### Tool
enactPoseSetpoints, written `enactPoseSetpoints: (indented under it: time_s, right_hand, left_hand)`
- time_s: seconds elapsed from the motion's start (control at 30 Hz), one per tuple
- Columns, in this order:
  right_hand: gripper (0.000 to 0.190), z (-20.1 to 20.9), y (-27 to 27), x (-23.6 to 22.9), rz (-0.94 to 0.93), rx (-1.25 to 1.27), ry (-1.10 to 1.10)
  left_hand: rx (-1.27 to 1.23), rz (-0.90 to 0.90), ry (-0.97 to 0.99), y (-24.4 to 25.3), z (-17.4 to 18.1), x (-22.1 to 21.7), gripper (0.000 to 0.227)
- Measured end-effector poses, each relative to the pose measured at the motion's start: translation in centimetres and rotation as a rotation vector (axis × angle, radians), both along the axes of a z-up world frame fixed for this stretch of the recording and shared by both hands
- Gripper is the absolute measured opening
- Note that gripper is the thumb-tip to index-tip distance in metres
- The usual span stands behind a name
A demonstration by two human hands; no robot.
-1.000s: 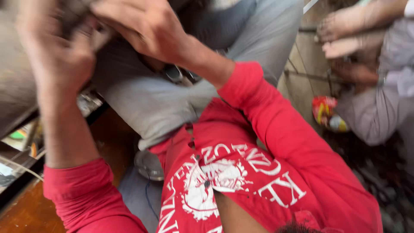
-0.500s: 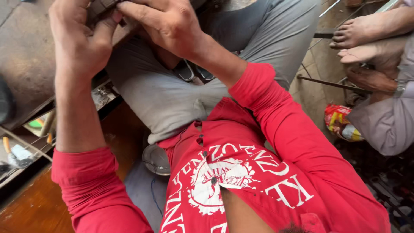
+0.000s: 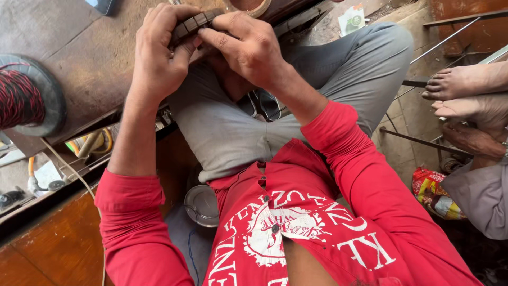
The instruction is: The person sits cross-legged on the floor and assembles a circular electrical component by inserting small white insulating pieces into its slots. They use a screwdriver to adjust parts, apply adhesive from a jar, and cut a strip of material with scissors. The person handles the component repeatedly, rotating it to access different sections.
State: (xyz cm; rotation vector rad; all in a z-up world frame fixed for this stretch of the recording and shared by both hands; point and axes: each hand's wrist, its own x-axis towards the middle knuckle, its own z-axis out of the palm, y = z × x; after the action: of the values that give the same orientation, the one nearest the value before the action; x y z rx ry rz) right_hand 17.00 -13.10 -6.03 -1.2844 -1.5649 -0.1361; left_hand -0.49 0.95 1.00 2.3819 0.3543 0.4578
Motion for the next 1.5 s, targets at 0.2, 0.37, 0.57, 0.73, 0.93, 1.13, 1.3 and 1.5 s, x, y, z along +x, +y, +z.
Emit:
enactPoseSetpoints:
  time_s: [0.2,0.37,0.57,0.73,0.93,1.13,1.3,1.5]
  right_hand:
    - [0.024,1.0,0.3,0.0,-0.026,-0.003,-0.034]
    - [0.025,1.4,0.3,0.1,-0.022,-0.018,-0.04]
    - [0.031,1.5,0.3,-1.0,-0.094,-0.027,0.017]
    - [0.028,1.6,0.9,-1.2,-0.101,-0.029,0.145]
    - [0.026,0.4,1.3,-1.1,-0.143,0.018,0.151]
    - [0.025,1.3,1.0,-1.7,-0.219,0.036,0.033]
    - [0.027,1.4,0.4,0.1,-0.06,-0.033,0.014]
    - [0.027,1.3,0.6,0.5,0.006,-0.059,0.04]
  left_hand:
    - [-0.004,0.024,-0.001,-0.5,0.0,0.3,0.037]
    - [0.032,0.037,0.004,-0.1,0.1,0.3,0.038]
    - [-0.001,0.053,-0.034,-0.2,0.0,0.6,0.036]
    - [0.041,0.079,-0.037,-0.6,-0.3,0.7,0.037]
    - [0.057,0.107,-0.052,-1.1,-0.5,1.3,0.033]
    - [0.086,0.164,-0.04,-2.2,-0.4,1.8,0.034]
    - [0.048,0.112,-0.043,-1.4,-0.4,1.1,0.031]
    - [0.017,0.066,-0.044,-0.9,0.0,0.9,0.032]
